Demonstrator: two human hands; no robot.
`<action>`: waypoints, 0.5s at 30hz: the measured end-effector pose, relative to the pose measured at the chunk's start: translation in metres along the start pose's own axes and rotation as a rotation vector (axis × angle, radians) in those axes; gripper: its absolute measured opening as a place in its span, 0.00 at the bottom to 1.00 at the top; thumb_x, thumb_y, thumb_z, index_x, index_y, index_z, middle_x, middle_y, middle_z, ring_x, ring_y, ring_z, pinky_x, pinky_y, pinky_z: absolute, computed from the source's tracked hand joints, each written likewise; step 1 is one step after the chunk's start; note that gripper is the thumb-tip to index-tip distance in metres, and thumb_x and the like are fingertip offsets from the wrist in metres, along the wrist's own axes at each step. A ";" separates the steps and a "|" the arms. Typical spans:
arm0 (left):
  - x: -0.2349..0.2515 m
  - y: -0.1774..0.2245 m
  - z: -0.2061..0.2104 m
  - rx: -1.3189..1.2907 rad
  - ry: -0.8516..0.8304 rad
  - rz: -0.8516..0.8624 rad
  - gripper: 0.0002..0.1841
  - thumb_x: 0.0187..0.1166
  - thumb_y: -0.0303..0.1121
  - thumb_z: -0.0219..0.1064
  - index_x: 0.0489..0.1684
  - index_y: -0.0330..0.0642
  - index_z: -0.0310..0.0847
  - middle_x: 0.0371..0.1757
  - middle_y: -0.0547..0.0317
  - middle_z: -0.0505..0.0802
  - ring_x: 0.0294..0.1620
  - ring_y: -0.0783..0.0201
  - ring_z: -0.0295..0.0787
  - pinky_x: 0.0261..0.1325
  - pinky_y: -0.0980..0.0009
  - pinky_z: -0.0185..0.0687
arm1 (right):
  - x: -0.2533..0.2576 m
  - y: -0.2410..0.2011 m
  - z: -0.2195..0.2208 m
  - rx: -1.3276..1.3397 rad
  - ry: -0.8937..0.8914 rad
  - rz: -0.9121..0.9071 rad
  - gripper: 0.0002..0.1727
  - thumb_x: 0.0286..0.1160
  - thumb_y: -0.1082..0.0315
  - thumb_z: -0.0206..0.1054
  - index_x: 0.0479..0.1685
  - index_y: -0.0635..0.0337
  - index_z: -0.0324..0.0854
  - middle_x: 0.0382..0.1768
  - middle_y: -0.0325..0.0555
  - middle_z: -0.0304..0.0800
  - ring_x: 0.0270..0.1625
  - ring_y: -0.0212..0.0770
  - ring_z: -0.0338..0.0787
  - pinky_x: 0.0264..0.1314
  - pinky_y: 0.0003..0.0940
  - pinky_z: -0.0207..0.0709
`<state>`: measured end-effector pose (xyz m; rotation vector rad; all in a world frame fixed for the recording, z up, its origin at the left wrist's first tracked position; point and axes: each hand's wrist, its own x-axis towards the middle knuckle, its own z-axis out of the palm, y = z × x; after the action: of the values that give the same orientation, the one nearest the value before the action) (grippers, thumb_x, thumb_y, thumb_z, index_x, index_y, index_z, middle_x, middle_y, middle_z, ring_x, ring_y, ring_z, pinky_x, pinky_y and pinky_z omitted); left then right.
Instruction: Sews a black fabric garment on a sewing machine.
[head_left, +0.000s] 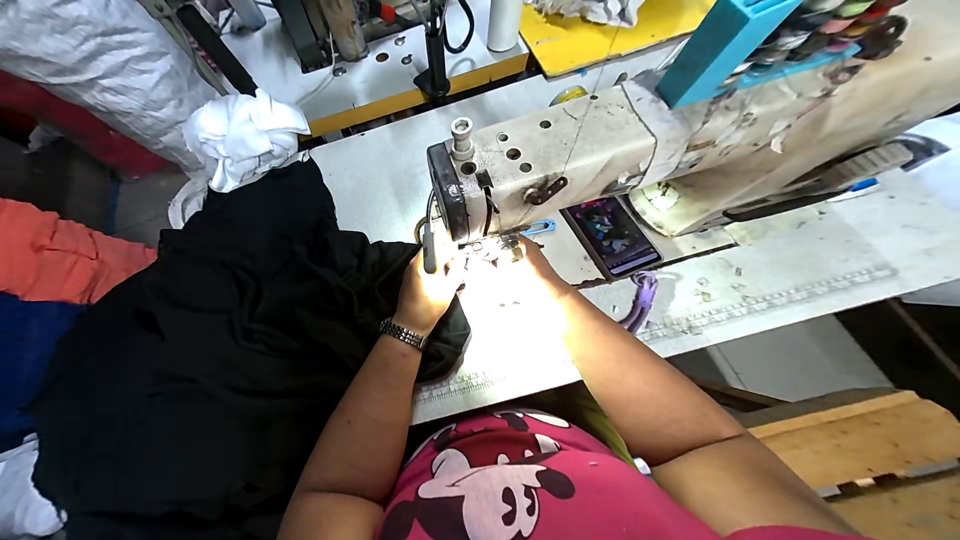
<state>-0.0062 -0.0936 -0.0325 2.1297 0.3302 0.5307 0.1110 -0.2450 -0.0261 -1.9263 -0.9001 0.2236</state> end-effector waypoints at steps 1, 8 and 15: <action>0.000 0.000 0.000 -0.007 -0.002 -0.004 0.05 0.75 0.27 0.74 0.44 0.40 0.88 0.43 0.54 0.92 0.40 0.67 0.89 0.45 0.68 0.89 | 0.001 -0.001 0.000 -0.016 -0.007 0.002 0.10 0.74 0.77 0.68 0.49 0.72 0.87 0.49 0.59 0.92 0.56 0.45 0.90 0.67 0.37 0.79; 0.000 0.002 -0.001 0.033 -0.006 -0.023 0.05 0.76 0.29 0.73 0.45 0.40 0.88 0.43 0.54 0.92 0.40 0.66 0.90 0.47 0.66 0.90 | 0.004 0.007 0.007 -0.106 -0.028 0.009 0.11 0.73 0.70 0.73 0.49 0.68 0.89 0.51 0.58 0.93 0.59 0.49 0.91 0.69 0.44 0.80; 0.000 0.001 0.000 0.047 0.009 -0.005 0.06 0.75 0.29 0.74 0.44 0.40 0.88 0.42 0.54 0.92 0.39 0.67 0.89 0.45 0.68 0.88 | 0.002 0.008 0.009 -0.036 0.023 -0.002 0.11 0.75 0.74 0.68 0.50 0.71 0.88 0.49 0.59 0.93 0.56 0.47 0.91 0.67 0.41 0.80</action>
<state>-0.0064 -0.0942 -0.0321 2.1723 0.3559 0.5342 0.1119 -0.2392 -0.0365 -1.9570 -0.8963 0.1847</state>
